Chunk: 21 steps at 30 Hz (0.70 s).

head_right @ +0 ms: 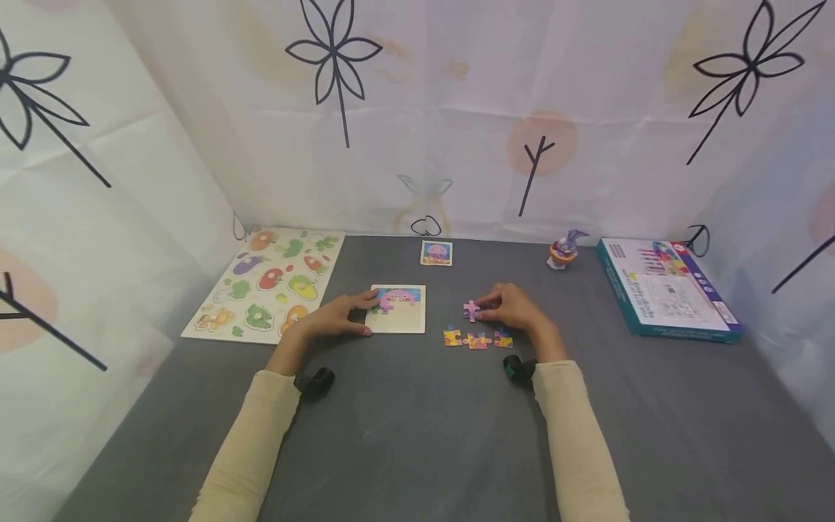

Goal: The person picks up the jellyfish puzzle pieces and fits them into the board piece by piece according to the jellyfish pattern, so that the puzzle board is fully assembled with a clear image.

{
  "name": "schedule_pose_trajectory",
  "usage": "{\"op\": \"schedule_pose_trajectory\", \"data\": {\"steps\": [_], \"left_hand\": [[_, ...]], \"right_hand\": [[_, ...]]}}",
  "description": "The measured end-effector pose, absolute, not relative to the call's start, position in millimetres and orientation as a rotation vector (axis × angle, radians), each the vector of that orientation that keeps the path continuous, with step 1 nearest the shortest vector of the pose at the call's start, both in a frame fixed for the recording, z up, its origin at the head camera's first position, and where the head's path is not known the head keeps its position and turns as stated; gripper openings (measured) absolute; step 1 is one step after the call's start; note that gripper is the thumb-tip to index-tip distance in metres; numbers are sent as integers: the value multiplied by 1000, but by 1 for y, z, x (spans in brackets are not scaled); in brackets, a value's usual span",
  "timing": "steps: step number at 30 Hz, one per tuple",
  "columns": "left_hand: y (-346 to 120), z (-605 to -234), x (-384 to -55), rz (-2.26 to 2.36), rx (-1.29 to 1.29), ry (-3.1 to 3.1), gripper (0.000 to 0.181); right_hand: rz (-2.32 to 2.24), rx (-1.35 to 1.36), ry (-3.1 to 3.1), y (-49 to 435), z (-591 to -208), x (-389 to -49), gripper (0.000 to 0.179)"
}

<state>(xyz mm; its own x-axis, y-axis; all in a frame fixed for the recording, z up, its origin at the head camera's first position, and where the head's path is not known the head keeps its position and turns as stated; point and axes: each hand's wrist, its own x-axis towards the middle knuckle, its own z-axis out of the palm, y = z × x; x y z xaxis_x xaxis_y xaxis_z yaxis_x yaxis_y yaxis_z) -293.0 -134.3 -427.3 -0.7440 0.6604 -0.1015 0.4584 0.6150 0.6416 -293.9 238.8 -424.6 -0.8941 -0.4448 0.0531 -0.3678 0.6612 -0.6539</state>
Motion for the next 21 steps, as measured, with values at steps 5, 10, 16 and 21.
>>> {"op": "schedule_pose_trajectory", "data": {"steps": [5, 10, 16, 21], "left_hand": [[-135, -428, -293, 851, 923, 2527, 69], [-135, -429, -294, 846, 935, 2527, 69], [-135, -431, -293, 859, 923, 2526, 69], [-134, -431, -294, 848, 901, 2532, 68]], "right_hand": [[-1069, -696, 2802, 228, -422, -297, 29], [-1107, -694, 2807, 212, -421, -300, 29], [-1108, -682, 2780, 192, -415, -304, 29], [-1088, -744, 2760, 174, -413, -311, 29]]}}
